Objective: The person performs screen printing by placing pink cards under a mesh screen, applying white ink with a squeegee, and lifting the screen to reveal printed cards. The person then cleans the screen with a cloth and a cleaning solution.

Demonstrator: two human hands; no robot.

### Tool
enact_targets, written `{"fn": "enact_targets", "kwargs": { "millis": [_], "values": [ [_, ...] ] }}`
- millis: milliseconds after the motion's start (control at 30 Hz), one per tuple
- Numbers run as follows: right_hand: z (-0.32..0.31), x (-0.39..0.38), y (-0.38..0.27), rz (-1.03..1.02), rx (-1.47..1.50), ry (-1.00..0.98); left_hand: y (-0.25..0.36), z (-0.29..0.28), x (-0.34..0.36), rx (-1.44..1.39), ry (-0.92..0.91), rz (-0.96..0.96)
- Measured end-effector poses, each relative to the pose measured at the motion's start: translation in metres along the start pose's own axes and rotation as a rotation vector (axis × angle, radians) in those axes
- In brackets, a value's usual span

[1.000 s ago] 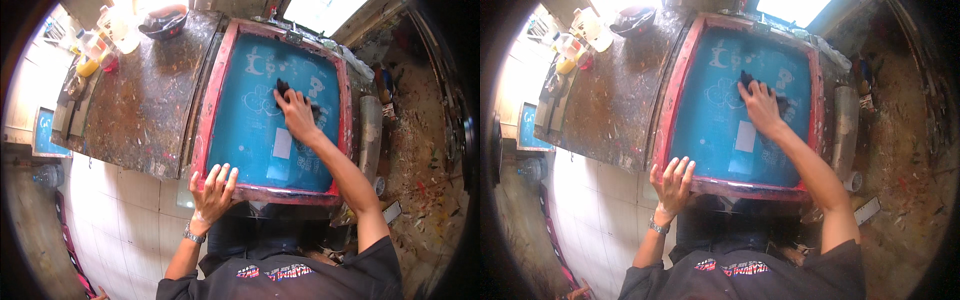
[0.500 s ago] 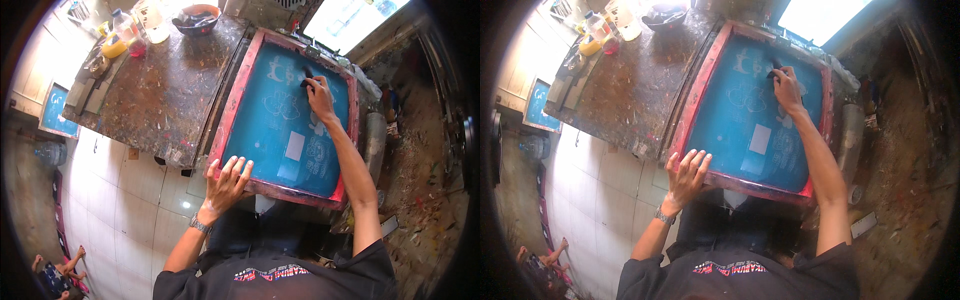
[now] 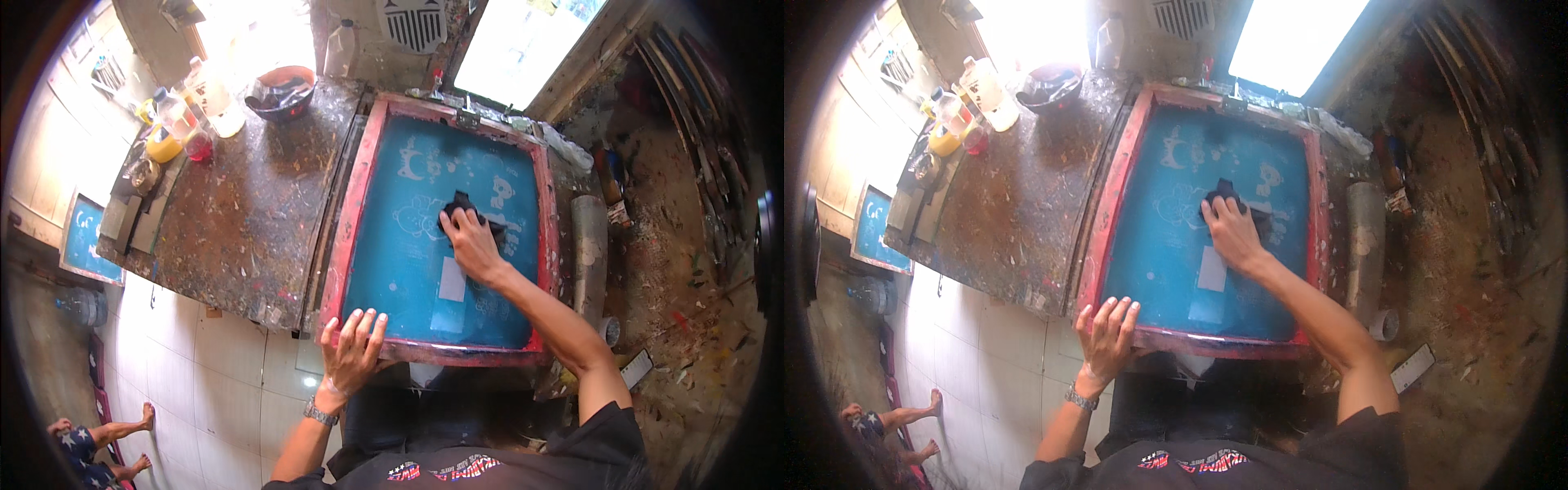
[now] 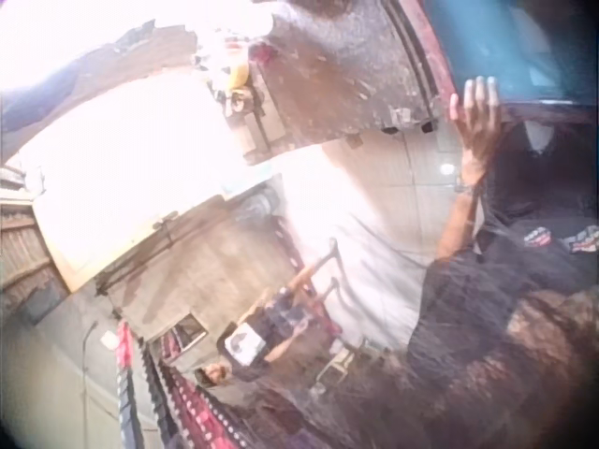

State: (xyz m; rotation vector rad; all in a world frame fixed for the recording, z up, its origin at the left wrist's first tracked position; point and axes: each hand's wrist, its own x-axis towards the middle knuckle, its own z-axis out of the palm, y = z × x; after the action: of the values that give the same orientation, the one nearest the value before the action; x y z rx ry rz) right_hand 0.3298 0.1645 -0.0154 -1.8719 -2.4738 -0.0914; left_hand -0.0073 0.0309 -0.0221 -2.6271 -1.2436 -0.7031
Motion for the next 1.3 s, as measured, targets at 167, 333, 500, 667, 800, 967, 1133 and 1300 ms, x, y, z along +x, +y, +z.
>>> {"fn": "enact_targets", "kwargs": {
  "millis": [167,333,500,667,800,967,1133,1300],
  "values": [
    [0.003,0.005,-0.005,0.039,-0.079,0.139,0.000,0.002,-0.002,0.025,-0.015,0.012],
    [0.002,0.009,-0.003,0.029,0.023,0.003,-0.001,0.005,0.001,0.070,0.057,0.049],
    [0.002,0.012,-0.005,0.120,0.015,0.133,0.000,0.002,0.000,0.021,0.019,0.021],
    [0.003,0.004,-0.011,0.091,-0.028,0.096,0.001,0.000,0.001,0.027,0.031,0.018],
    [-0.004,0.001,-0.012,0.095,0.063,0.096,-0.001,0.001,0.001,0.062,0.016,0.039],
    [-0.020,0.005,-0.019,0.112,0.037,0.045,0.000,0.001,-0.001,0.022,-0.016,0.002],
    [-0.019,-0.005,-0.039,0.155,0.166,-0.144,0.000,0.001,0.002,0.016,0.004,0.009],
    [-0.011,-0.025,-0.053,0.073,-0.027,0.196,0.000,0.001,0.002,0.009,0.015,0.004]
  ]
}}
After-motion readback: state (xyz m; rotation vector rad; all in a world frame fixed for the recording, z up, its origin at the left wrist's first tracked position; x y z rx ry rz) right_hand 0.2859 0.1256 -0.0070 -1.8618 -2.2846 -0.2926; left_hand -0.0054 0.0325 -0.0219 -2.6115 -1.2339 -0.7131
